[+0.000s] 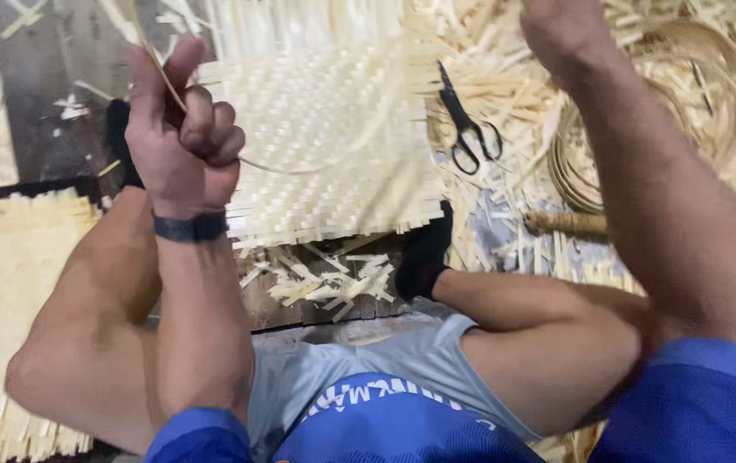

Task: The person weaves bamboo strips by hand to form a base, then uses a wooden mold and a pair of shears to trim the excess material around the edges.

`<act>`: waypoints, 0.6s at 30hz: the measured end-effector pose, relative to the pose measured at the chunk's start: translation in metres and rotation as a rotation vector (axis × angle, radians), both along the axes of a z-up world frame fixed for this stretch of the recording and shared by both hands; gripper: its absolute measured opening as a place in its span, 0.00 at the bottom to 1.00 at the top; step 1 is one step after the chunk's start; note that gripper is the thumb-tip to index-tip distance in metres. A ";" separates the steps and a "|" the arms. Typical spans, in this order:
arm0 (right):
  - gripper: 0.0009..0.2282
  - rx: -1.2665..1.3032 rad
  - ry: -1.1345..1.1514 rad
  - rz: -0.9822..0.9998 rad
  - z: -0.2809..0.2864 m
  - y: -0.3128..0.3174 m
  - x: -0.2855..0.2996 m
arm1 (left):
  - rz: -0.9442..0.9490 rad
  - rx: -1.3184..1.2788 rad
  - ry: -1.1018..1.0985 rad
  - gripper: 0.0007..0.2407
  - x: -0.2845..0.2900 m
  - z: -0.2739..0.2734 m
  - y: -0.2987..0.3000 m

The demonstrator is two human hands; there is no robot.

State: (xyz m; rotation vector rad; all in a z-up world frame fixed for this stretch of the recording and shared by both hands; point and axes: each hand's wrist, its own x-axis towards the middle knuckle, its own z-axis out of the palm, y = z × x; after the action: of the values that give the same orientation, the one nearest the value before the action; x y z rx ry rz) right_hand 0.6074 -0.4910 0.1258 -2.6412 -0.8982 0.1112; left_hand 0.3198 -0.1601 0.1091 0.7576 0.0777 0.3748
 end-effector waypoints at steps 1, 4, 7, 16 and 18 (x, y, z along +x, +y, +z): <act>0.16 0.424 0.401 -0.051 -0.012 0.005 0.000 | -0.036 -0.079 0.058 0.20 -0.002 -0.001 0.015; 0.23 0.992 0.954 -0.135 -0.037 0.021 -0.021 | -0.081 -0.239 0.083 0.19 -0.006 -0.027 0.031; 0.25 1.197 1.099 -0.154 -0.060 0.031 -0.047 | -0.109 -0.401 0.155 0.14 -0.009 -0.064 0.042; 0.19 1.234 1.243 -0.217 -0.086 0.033 -0.082 | 0.179 -0.610 0.258 0.13 0.003 -0.113 0.042; 0.19 1.273 1.266 -0.248 -0.087 0.032 -0.085 | 0.167 -0.612 0.273 0.13 0.004 -0.105 0.036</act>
State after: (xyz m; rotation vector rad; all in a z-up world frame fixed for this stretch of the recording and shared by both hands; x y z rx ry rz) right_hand 0.5221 -0.4587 0.0391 -1.0526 -0.0451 0.7347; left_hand 0.3234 -0.1239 0.0040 0.1911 0.4923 0.3766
